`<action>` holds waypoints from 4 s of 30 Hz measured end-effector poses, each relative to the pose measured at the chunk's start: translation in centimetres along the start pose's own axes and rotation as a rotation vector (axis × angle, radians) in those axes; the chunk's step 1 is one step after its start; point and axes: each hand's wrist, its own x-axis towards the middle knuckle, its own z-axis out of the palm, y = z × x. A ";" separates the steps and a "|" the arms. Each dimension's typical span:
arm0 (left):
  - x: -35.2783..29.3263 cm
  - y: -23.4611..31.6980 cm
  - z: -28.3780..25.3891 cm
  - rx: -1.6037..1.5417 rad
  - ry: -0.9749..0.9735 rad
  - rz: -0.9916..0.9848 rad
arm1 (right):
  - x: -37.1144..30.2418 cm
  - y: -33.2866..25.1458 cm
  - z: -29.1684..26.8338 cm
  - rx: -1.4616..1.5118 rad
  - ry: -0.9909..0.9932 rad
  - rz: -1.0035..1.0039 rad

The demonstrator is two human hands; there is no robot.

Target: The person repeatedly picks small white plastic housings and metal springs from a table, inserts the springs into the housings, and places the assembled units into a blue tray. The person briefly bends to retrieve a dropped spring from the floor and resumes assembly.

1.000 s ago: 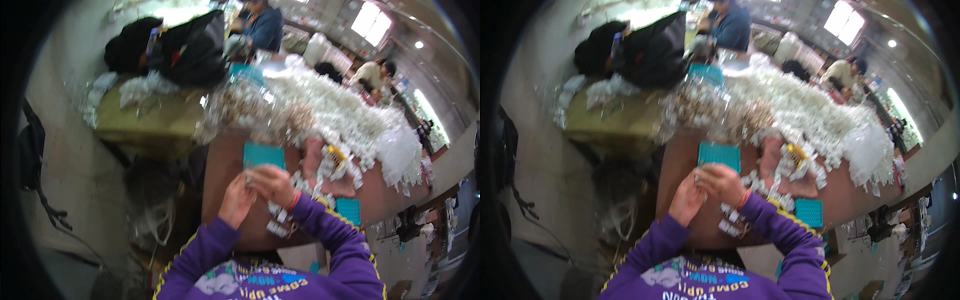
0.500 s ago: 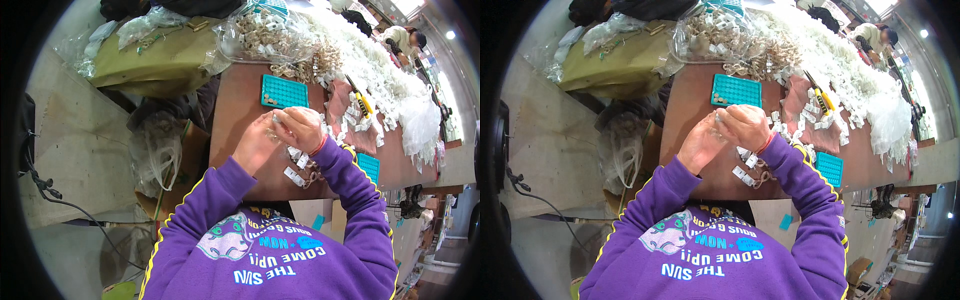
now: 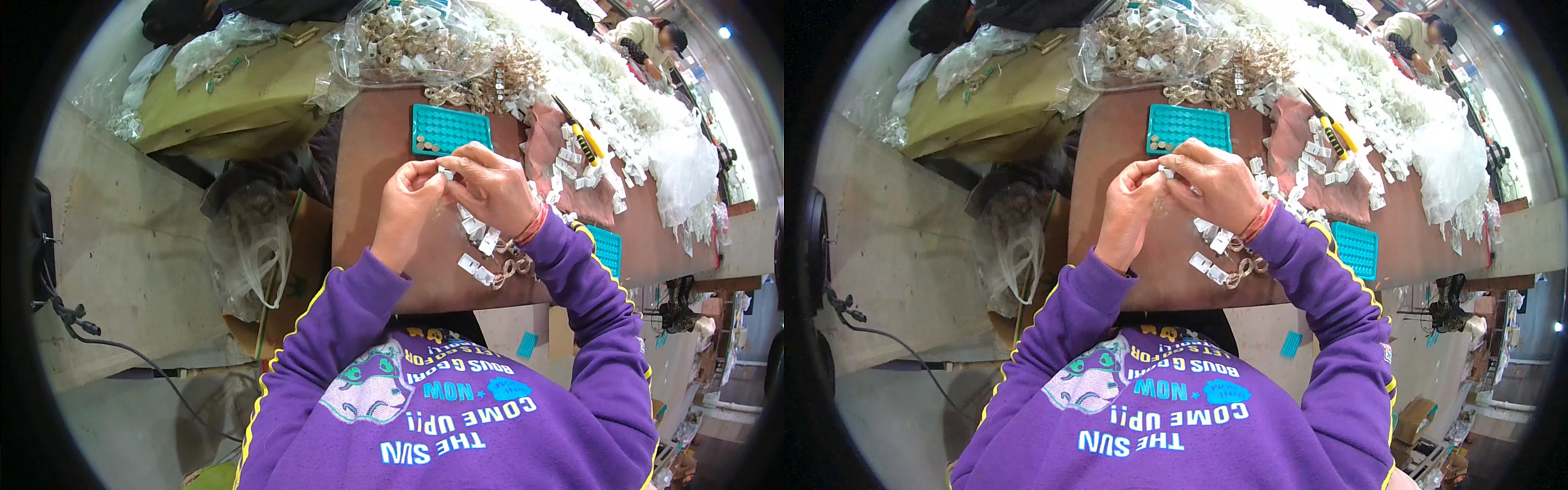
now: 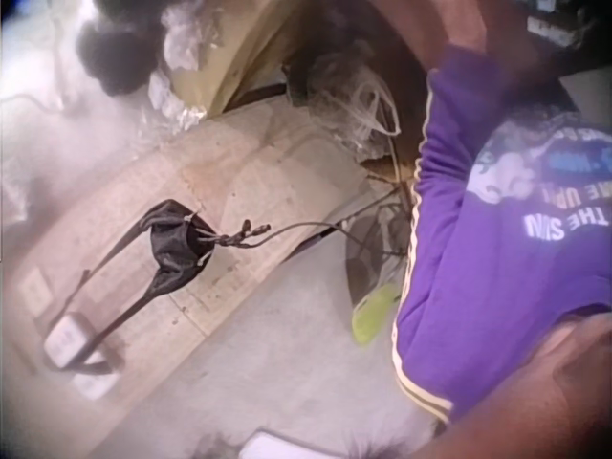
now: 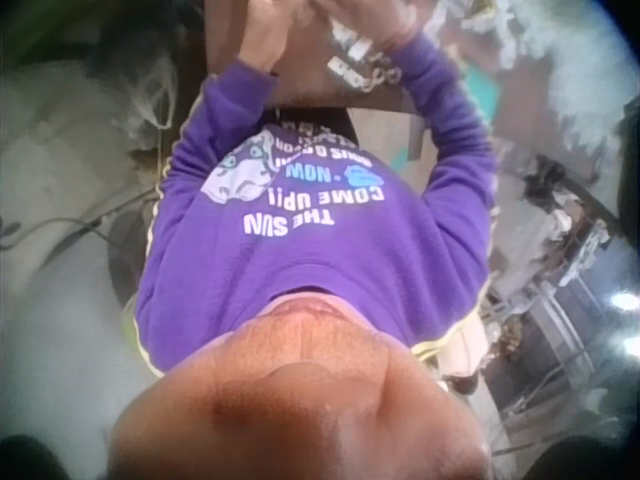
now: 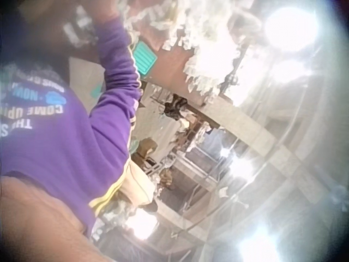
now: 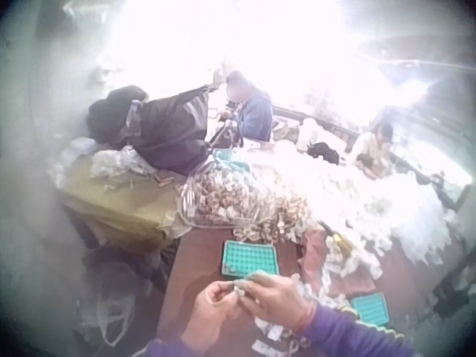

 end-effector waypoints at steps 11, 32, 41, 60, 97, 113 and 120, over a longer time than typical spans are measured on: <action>0.4 -0.5 -0.8 -0.326 -0.150 -0.141 | -0.8 0.4 0.0 -0.114 0.068 -0.114; 1.6 0.0 -2.6 -0.482 0.048 0.041 | -2.7 0.5 2.7 -0.242 -0.487 -0.554; 1.3 0.1 -2.3 -0.466 0.099 0.020 | -1.2 1.8 3.0 -0.202 -0.495 -0.778; 0.8 0.2 -1.4 -0.216 -0.112 -0.201 | 0.2 -0.4 -2.4 0.255 -0.029 0.272; 0.4 -0.3 -1.5 -0.164 -0.167 -0.242 | -1.1 -0.9 -0.1 -0.013 0.004 0.210; -0.5 4.8 4.5 1.017 -0.536 1.287 | -3.4 -1.7 -5.4 0.302 0.417 0.539; 11.6 8.2 2.9 1.657 0.070 1.331 | -7.7 -2.5 -6.5 0.262 0.567 0.551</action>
